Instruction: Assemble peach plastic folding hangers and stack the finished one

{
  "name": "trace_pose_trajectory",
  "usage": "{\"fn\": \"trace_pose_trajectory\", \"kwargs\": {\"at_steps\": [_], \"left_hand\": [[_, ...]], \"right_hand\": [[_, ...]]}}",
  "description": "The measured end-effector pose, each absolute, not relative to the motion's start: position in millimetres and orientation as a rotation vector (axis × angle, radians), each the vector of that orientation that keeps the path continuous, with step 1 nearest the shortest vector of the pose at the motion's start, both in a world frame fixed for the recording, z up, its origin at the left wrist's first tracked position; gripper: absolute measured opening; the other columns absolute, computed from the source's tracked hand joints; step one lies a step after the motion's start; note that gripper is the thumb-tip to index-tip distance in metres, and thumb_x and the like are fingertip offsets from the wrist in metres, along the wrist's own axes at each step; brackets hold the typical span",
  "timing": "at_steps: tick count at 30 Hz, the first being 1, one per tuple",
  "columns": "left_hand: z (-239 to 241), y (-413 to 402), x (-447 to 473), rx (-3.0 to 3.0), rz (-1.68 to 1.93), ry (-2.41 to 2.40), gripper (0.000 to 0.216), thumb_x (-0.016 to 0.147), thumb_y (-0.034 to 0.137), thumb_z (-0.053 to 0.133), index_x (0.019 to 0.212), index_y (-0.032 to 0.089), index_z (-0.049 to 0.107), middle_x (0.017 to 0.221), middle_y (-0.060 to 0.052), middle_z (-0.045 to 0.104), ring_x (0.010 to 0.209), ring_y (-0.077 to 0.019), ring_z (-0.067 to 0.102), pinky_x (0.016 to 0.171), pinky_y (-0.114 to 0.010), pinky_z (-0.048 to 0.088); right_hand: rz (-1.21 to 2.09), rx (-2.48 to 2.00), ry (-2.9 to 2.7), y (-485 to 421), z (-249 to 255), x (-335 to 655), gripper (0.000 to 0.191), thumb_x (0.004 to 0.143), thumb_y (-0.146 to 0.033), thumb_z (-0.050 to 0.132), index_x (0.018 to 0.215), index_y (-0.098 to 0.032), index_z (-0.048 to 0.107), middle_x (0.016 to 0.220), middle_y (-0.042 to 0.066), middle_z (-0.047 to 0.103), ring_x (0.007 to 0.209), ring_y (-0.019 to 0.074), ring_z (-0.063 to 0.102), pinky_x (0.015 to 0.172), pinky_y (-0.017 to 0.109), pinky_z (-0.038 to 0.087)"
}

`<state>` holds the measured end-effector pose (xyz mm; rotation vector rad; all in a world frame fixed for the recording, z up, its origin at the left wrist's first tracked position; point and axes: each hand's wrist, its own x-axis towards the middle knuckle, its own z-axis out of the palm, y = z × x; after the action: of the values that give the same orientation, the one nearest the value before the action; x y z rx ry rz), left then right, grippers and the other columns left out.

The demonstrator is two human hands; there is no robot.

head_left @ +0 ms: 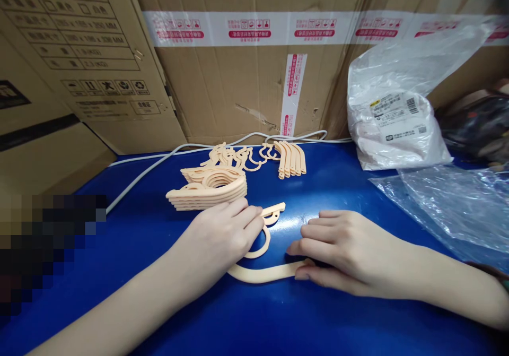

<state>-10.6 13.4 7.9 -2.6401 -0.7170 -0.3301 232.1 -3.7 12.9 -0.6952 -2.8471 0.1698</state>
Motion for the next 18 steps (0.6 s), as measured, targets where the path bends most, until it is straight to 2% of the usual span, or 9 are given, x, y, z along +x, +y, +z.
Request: {"fn": "trace_pose_trajectory", "kwargs": {"at_steps": [4,8,13,16,18], "left_hand": [[8,10,-10,-2.594,-0.324,-0.756,0.022,0.088,0.004,0.05,0.1,0.008,0.067,0.093,-0.007,0.069,0.079,-0.0251,0.063,0.059,-0.037,0.055],[9,5,-6,-2.589,-0.413,-0.755,0.024,0.091,0.007,0.046,0.104,0.008,0.065,0.1,-0.009,0.068,0.083,-0.025,0.062,0.063,-0.037,0.055],[8,-7,1,-2.907,-0.593,-0.788,0.021,0.096,0.023,0.046,0.106,0.016,0.063,0.109,-0.006,0.065,0.102,-0.0233,0.058,0.086,-0.039,0.052],[7,-13,4,-3.133,-0.507,-0.828,0.024,0.095,0.031,0.048,0.111,0.017,0.059,0.121,-0.006,0.059,0.122,-0.0232,0.048,0.105,-0.042,0.041],[5,-15,4,-3.217,-0.425,-0.866,0.023,0.095,0.033,0.049,0.111,0.018,0.057,0.127,-0.007,0.055,0.13,-0.0229,0.04,0.112,-0.043,0.034]], "right_hand": [[0.066,-0.741,-2.764,0,18,235,0.029,0.102,-0.031,0.041,0.097,-0.017,0.066,0.077,0.001,0.061,0.065,0.0167,0.05,0.064,0.031,0.031],[-0.106,-0.788,-2.722,6,25,236,0.028,0.101,-0.029,0.041,0.095,-0.016,0.065,0.075,0.002,0.06,0.066,0.0172,0.051,0.066,0.03,0.033],[-0.355,-0.918,-2.811,29,43,229,0.023,0.098,-0.03,0.046,0.093,-0.018,0.065,0.08,0.004,0.063,0.073,0.0194,0.058,0.069,0.031,0.035],[-0.351,-1.098,-2.839,56,57,214,0.023,0.096,-0.034,0.051,0.095,-0.017,0.066,0.089,0.007,0.066,0.081,0.0211,0.061,0.067,0.029,0.037],[-0.333,-1.239,-2.794,79,62,199,0.023,0.094,-0.034,0.052,0.096,-0.017,0.067,0.092,0.007,0.067,0.082,0.022,0.062,0.065,0.029,0.035]]}}
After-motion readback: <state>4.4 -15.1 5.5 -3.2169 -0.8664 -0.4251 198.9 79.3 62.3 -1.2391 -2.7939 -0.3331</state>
